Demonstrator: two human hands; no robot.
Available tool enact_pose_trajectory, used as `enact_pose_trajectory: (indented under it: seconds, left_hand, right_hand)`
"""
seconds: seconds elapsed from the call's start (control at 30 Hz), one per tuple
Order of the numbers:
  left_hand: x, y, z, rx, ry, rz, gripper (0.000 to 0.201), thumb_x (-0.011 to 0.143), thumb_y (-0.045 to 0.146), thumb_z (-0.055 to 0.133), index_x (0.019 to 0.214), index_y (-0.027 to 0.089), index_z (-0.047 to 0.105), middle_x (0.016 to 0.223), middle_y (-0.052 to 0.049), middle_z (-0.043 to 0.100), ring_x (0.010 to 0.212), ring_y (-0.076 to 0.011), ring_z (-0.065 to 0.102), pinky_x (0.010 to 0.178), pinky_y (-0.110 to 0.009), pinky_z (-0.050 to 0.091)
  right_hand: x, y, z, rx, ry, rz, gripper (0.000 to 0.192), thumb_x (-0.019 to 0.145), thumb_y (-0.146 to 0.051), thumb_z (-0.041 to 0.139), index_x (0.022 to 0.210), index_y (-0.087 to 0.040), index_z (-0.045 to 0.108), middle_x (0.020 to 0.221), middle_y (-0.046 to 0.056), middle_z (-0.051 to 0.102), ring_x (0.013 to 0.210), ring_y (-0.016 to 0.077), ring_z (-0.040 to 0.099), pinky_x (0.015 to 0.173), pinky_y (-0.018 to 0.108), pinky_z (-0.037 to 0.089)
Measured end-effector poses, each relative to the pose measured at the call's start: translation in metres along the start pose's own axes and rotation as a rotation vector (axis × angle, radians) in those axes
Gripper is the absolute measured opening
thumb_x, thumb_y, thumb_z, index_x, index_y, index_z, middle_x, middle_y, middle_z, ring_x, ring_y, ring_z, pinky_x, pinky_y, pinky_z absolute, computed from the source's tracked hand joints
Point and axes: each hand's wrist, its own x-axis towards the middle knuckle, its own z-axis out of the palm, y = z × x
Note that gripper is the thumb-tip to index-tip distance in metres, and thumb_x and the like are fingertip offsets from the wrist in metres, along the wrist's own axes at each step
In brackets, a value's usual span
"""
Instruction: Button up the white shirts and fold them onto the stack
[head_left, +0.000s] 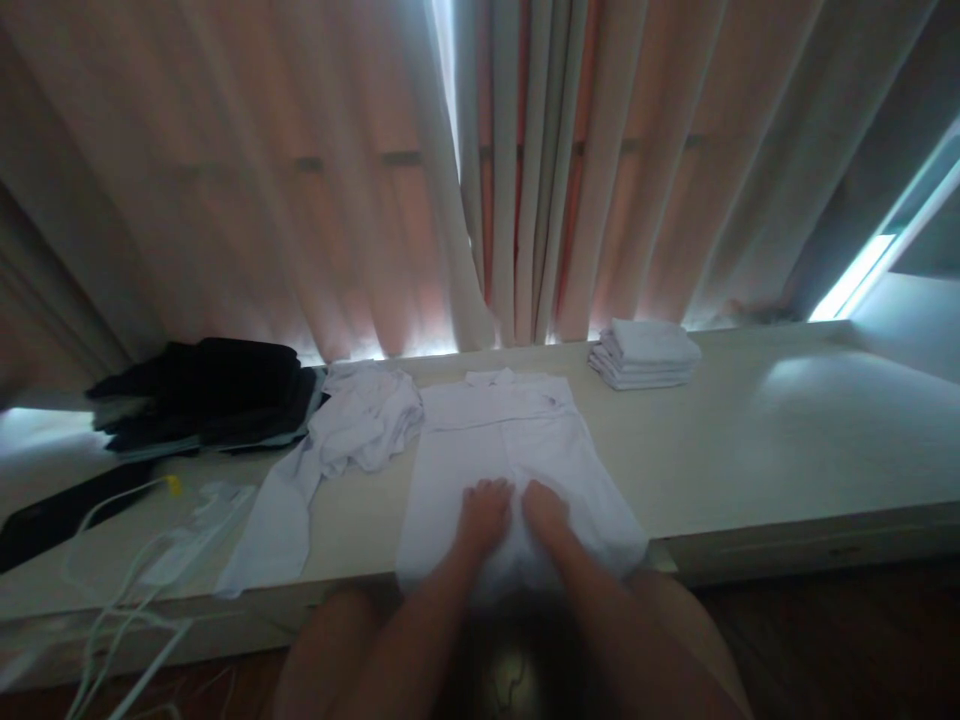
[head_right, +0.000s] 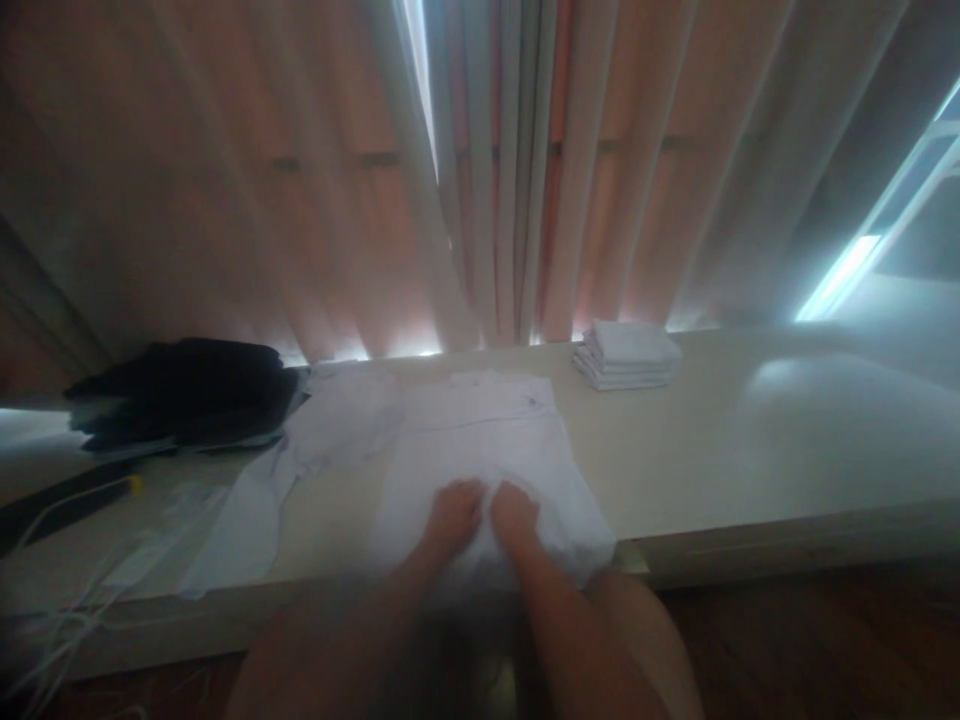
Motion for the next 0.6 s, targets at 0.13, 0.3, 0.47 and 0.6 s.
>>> enact_pose_trajectory:
  seconds: [0.13,0.3,0.47,0.6]
  left_hand:
    - [-0.0016,-0.0001,0.0009,-0.001,0.017,-0.005,0.043,0.094,0.026,0.046,0.136,0.027,0.055,0.143,-0.006,0.056,0.124,-0.0264,0.047,0.103,-0.045,0.036]
    - [-0.0027,0.0006,0.0004,-0.004,0.034,-0.013,0.039,0.095,0.027,0.045,0.133,0.028,0.056,0.139,-0.007,0.057,0.124,-0.0267,0.046,0.101,-0.046,0.036]
    - [-0.0034,0.0025,-0.0017,-0.002,0.056,-0.019,0.029,0.093,0.026,0.049,0.119,0.025,0.061,0.129,-0.008,0.061,0.118,-0.026,0.048,0.098,-0.044,0.037]
    - [-0.0035,0.0022,-0.0015,0.0,0.077,-0.019,0.027,0.094,0.026,0.047,0.117,0.023,0.061,0.126,-0.007,0.062,0.116,-0.0264,0.049,0.095,-0.044,0.038]
  right_hand:
    - [0.0011,0.0046,-0.0006,0.006,-0.027,0.023,0.037,0.1,-0.021,0.033,0.117,-0.015,0.064,0.12,0.018,0.069,0.111,0.0261,0.066,0.09,0.037,0.048]
    - [-0.0014,0.0011,0.0001,0.007,-0.032,0.025,0.037,0.099,-0.023,0.034,0.119,-0.014,0.063,0.12,0.019,0.068,0.11,0.0286,0.066,0.091,0.041,0.047]
    - [0.0004,-0.0036,0.0012,0.019,-0.034,0.013,0.035,0.098,-0.022,0.036,0.115,-0.014,0.065,0.118,0.019,0.069,0.11,0.03,0.066,0.092,0.045,0.045]
    - [0.0018,0.0002,0.0036,0.053,-0.017,0.015,0.033,0.099,-0.024,0.036,0.112,-0.015,0.064,0.117,0.017,0.069,0.11,0.0286,0.065,0.089,0.042,0.045]
